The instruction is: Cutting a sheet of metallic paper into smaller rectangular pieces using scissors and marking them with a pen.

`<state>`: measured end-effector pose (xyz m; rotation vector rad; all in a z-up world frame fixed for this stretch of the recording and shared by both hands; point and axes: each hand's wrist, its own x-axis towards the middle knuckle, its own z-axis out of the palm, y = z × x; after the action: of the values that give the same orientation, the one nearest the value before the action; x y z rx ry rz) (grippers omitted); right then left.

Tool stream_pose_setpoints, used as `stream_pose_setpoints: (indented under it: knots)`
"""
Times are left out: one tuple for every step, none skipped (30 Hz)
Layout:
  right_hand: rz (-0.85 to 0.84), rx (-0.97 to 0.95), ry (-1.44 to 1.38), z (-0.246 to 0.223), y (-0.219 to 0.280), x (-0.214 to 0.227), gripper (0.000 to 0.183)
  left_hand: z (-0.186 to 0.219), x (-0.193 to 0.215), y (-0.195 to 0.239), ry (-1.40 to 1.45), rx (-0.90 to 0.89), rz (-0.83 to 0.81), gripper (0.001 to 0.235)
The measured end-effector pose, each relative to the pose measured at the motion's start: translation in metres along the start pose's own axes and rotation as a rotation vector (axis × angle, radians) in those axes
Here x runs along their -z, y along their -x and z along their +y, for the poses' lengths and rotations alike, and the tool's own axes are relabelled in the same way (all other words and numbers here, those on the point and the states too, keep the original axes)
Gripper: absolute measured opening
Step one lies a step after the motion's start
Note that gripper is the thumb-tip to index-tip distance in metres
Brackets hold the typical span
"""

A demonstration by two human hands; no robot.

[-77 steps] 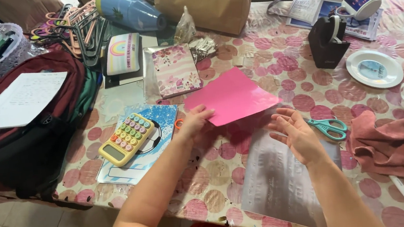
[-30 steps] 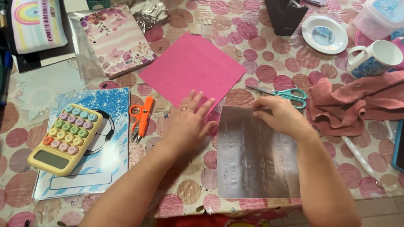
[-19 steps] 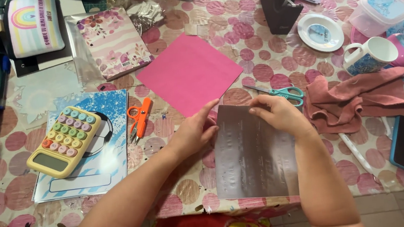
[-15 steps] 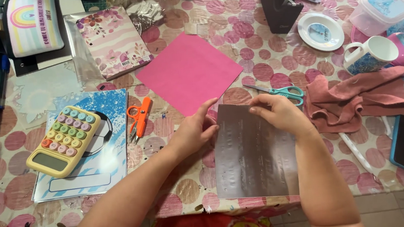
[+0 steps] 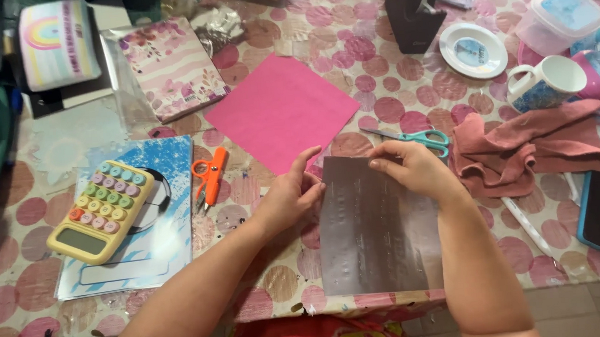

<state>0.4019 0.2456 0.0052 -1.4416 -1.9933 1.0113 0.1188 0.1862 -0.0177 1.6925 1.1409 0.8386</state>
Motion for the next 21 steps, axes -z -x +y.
stream_pose_setpoints:
  knots:
    - [0.006,0.020,0.024,0.000,-0.002,0.000,0.021,0.002,0.001,0.001,-0.008,-0.024,0.014,0.071]
    - [0.015,0.056,0.029,0.000,0.001,0.000,0.021,0.010,-0.004,0.007,-0.026,-0.046,0.037,0.071]
    - [0.013,0.047,0.050,-0.002,0.005,0.000,0.024,0.019,-0.009,0.014,-0.002,-0.046,0.077,0.051]
    - [0.015,0.053,0.072,-0.004,0.002,0.002,0.027,0.027,-0.011,0.018,0.015,-0.054,0.125,0.036]
    - [0.027,0.101,0.077,0.001,0.000,0.004,0.027,0.043,-0.006,0.021,-0.011,-0.084,0.157,0.036]
    - [0.060,0.124,0.057,0.005,-0.002,0.006,0.021,0.057,-0.003,0.027,0.123,0.074,0.049,0.041]
    - [0.091,0.146,0.035,0.011,-0.006,0.008,0.015,0.070,-0.001,0.033,0.259,0.228,-0.062,0.055]
    - [0.093,0.179,0.041,0.004,-0.005,0.009,0.015,0.052,-0.004,0.028,0.248,0.208,-0.037,0.055]
    - [0.164,0.089,0.010,0.000,-0.005,0.010,0.017,0.033,-0.008,0.020,0.116,-0.069,-0.124,0.048]
    - [0.231,-0.019,-0.024,-0.002,0.004,0.009,0.018,0.013,-0.015,0.018,-0.016,-0.332,-0.222,0.041]
    - [0.230,-0.005,-0.022,-0.009,0.003,0.011,0.018,0.011,-0.016,0.017,-0.023,-0.337,-0.210,0.041]
    - [0.258,-0.002,-0.027,-0.015,0.006,0.013,0.019,0.008,-0.020,0.018,-0.010,-0.253,-0.242,0.038]
    - [0.286,0.001,-0.031,-0.019,0.008,0.014,0.020,0.004,-0.024,0.018,0.004,-0.169,-0.273,0.036]
    - [0.290,0.000,-0.032,-0.020,0.008,0.017,0.020,0.000,-0.021,0.014,0.002,-0.171,-0.275,0.036]
    - [0.343,0.081,0.020,-0.020,0.006,0.021,0.021,-0.004,-0.019,0.009,0.017,-0.279,-0.191,0.043]
    - [0.392,0.151,0.073,-0.019,0.008,0.024,0.022,-0.007,-0.020,0.006,0.040,-0.380,-0.111,0.050]
    - [0.391,0.140,0.074,-0.014,0.010,0.030,0.022,-0.005,-0.011,0.007,0.047,-0.375,-0.118,0.050]
    - [0.424,0.097,0.162,-0.010,0.007,0.035,0.026,-0.004,0.001,0.005,0.041,-0.332,-0.044,0.051]
    - [0.457,0.052,0.250,-0.006,0.005,0.041,0.032,-0.003,0.012,0.003,0.034,-0.290,0.030,0.052]
    - [0.464,0.053,0.245,0.027,-0.004,0.044,0.032,-0.010,0.027,0.000,0.027,-0.292,0.026,0.052]
    - [0.458,-0.009,0.406,0.060,-0.015,0.047,0.030,-0.018,0.042,-0.003,0.031,-0.358,0.106,0.055]
